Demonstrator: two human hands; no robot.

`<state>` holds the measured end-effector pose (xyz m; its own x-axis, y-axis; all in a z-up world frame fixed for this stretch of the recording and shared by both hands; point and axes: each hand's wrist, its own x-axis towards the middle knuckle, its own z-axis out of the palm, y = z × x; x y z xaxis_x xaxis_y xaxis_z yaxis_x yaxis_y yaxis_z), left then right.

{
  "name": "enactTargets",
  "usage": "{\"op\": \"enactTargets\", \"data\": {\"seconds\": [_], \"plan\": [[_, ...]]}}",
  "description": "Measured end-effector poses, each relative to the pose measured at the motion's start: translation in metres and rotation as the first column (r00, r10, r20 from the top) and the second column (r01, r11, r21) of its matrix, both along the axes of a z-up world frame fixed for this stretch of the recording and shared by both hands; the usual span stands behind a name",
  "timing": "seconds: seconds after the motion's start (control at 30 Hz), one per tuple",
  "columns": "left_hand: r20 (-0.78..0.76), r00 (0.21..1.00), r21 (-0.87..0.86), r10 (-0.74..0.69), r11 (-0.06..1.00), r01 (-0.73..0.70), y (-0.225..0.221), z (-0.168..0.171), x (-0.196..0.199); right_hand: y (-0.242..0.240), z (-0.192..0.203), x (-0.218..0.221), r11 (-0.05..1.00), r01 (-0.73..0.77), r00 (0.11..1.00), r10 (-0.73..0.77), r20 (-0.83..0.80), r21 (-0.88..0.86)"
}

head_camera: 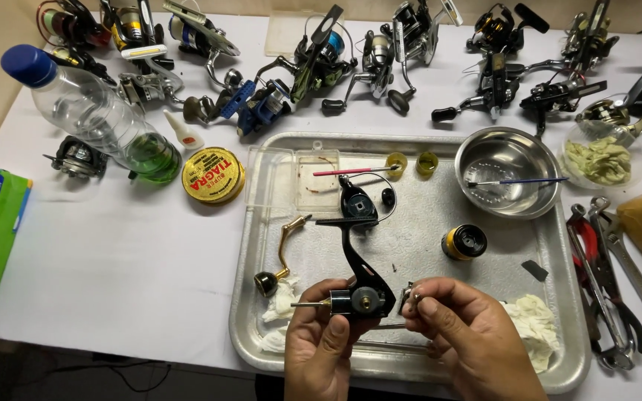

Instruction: Adding internal parts to a black fishing reel, including gears and shafts, followed by securing the assembly with a screwdriver.

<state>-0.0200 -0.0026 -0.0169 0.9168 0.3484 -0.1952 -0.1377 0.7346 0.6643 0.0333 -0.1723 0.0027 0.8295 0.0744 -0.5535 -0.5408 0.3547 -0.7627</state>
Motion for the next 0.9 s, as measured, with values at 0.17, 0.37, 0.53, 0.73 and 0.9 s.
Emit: {"op": "enactTargets", "data": {"seconds": [0.17, 0.37, 0.53, 0.73, 0.9], "plan": [[0.042, 0.999, 0.029, -0.007, 1.000, 0.005, -0.005, -0.002, -0.002, -0.001, -0.004, -0.002, 0.991, -0.105, 0.989, 0.112, 0.097, -0.078], [0.086, 0.996, 0.078, 0.005, 0.997, -0.012, -0.011, -0.004, 0.001, 0.007, -0.001, 0.003, 0.990, -0.089, 0.988, 0.101, 0.116, -0.107], [0.057, 0.998, 0.145, 0.017, 0.989, -0.026, -0.014, -0.006, -0.002, 0.013, 0.005, 0.003, 0.991, -0.069, 0.989, 0.083, 0.120, -0.116], [0.111, 0.994, 0.179, 0.018, 0.983, -0.038, -0.016, 0.002, -0.005, 0.013, 0.003, 0.002, 0.984, -0.064, 0.982, 0.091, 0.163, -0.166], [0.101, 0.995, 0.242, 0.025, 0.969, -0.049, -0.018, 0.004, -0.007, 0.015, 0.012, 0.002, 0.968, -0.052, 0.975, 0.102, 0.196, -0.247]]}}
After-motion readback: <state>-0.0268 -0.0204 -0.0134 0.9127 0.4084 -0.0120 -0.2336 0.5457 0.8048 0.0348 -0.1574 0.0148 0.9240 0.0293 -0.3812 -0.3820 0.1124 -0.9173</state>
